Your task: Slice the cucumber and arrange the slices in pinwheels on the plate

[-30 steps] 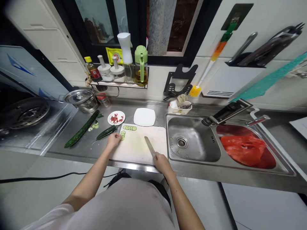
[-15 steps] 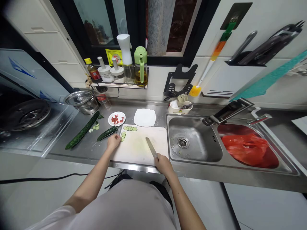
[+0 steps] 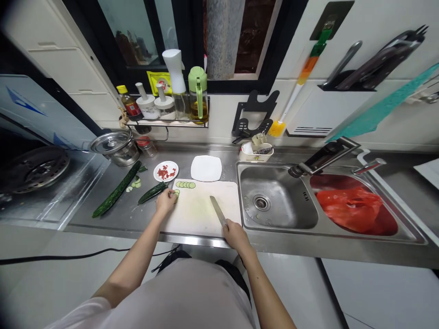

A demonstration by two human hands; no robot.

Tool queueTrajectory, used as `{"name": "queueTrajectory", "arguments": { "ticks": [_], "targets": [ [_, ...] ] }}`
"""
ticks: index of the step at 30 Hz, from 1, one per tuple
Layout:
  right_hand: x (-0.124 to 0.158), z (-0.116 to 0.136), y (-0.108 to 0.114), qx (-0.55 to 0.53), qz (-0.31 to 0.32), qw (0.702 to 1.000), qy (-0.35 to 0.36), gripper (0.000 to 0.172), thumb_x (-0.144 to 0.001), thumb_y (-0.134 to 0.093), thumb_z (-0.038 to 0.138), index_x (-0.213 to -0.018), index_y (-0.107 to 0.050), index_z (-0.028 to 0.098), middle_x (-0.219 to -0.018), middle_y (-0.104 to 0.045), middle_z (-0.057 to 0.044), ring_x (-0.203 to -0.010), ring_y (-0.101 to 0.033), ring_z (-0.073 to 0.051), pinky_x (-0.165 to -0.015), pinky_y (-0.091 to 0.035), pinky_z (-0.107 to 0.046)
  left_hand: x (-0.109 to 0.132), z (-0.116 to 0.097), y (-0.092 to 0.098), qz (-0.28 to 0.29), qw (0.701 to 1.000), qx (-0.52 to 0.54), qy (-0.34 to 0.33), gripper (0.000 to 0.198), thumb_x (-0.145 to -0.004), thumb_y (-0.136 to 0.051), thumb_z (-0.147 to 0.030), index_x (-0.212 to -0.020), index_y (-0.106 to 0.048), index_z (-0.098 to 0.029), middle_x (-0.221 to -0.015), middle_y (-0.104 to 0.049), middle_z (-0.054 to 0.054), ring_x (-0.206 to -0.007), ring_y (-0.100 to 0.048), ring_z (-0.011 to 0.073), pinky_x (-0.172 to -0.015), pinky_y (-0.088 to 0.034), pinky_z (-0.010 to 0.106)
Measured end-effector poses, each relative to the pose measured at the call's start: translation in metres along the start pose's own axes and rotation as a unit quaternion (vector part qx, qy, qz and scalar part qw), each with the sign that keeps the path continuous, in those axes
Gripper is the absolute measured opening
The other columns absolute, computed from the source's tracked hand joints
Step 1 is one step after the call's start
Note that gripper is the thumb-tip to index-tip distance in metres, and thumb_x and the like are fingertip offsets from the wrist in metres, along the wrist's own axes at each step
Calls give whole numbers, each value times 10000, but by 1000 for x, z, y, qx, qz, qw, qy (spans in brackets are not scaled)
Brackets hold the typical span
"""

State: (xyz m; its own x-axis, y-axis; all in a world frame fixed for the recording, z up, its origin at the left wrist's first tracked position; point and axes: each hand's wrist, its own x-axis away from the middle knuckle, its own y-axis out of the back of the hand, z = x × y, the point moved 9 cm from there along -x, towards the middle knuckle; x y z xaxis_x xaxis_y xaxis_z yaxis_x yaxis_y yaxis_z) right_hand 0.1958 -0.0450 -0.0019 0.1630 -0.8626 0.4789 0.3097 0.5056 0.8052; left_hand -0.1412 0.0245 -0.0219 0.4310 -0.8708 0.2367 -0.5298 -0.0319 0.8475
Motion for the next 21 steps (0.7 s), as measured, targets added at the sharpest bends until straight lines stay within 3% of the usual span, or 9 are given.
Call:
{"name": "queueTrajectory", "arguments": {
  "ticks": [5, 11, 21],
  "targets": [
    [3, -5, -7, 1, 0, 1000, -10, 216, -948, -392, 232, -977, -591, 152, -959, -693, -105, -891, -607, -190, -695, -305, -248, -4, -36, -9, 2, 998, 15, -54, 293, -828, -545, -260, -1101, -651, -248, -896, -702, 45, -877, -641, 213, -772, -428, 283],
    [5, -11, -9, -15, -6, 999, -33, 212, -950, -387, 221, -1083, -537, 152, -974, -690, -114, -901, -617, -203, -693, -303, -255, -14, -74, -23, 4, 994, -20, -105, 316, -855, -517, -265, -1146, -638, -233, -1082, -673, 90, -1008, -611, 239, -844, -433, 314],
    [8, -11, -3, -32, -19, 998, -45, 225, -965, -392, 237, -1162, -477, 169, -1036, -693, -109, -924, -620, -204, -687, -291, -257, -23, -87, -39, 1, 992, -73, -104, 284, -851, -521, -262, -1101, -646, -212, -1177, -628, 122, -1083, -565, 264, -841, -434, 335]
  ]
}}
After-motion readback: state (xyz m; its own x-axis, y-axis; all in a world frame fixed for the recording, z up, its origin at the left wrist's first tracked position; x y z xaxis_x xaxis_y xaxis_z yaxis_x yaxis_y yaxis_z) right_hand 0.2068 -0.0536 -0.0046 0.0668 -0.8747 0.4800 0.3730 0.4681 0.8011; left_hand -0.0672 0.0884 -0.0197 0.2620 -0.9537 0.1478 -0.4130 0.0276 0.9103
